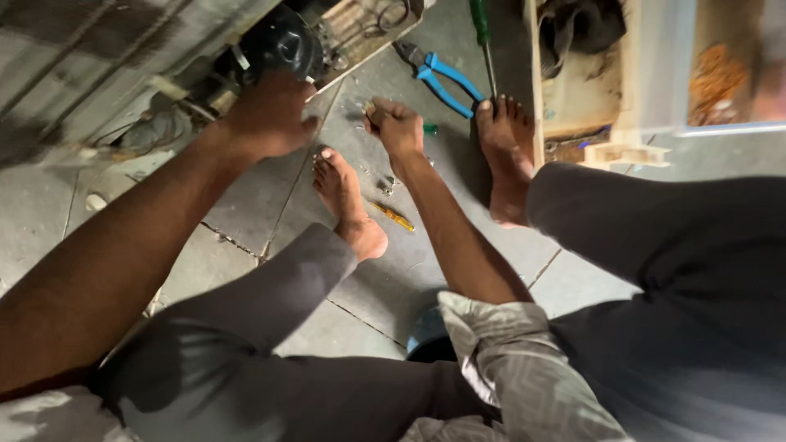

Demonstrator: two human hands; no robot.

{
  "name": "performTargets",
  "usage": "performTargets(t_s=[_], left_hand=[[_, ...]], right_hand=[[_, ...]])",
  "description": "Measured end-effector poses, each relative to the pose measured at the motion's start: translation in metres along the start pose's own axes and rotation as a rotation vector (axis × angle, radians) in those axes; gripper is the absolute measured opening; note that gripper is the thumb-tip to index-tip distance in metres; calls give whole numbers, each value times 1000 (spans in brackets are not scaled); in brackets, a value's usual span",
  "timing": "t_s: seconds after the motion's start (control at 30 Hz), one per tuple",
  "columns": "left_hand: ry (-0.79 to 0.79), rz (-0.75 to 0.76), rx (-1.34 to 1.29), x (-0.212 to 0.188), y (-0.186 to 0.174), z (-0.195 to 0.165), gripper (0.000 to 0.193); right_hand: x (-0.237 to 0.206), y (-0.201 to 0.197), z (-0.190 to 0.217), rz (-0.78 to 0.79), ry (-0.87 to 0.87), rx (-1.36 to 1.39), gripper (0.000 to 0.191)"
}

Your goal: The person sits on the floor repairing a disassembled appliance chassis. They unscrew screws with a screwdriver, use pliers to grip and remove small fasteners, sort the removed screws on the floor, and work on components inside the machine housing.

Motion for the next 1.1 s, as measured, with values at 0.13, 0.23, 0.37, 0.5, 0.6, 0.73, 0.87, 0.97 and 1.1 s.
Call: performTargets(t_s=[0.13,0.23,0.37,0.5,0.6,0.73,0.87,0.97,1.1], left_hand=[[-66,-60,146,18,30,30,62],[38,-206,143,20,35,21,69],[171,-354,227,20,34,8,81],[130,-342,296,27,34,24,72],[30,-331,250,28,37,39,70],[1,-381,295,27,41,42,73],[-47,-337,234,22,47,48,71],[-51,-308,218,20,49,49,74],[-37,-346,217,20,47,49,73]], right_hand=[[30,19,7,-5,-173,-148,33],[45,43,9,54,-220,-163,31],[63,64,14,94,-243,-148,27],[75,68,16,60,-303,-222,27],[80,78,9,101,-292,-147,21],[86,86,11,70,-419,-281,17],[84,87,8,93,-489,-279,15],[81,84,12,58,-609,-350,14],[81,88,15,72,-739,-441,11]])
Point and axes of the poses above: each hand's wrist, its own x-axis towards the middle knuckle, its own y-axis out of the palm, z = x × y, the point moved 10 cm from there along x, towards the middle knuckle, and after that the axes turned 13 degrees about -z, right-handed, at the moved point
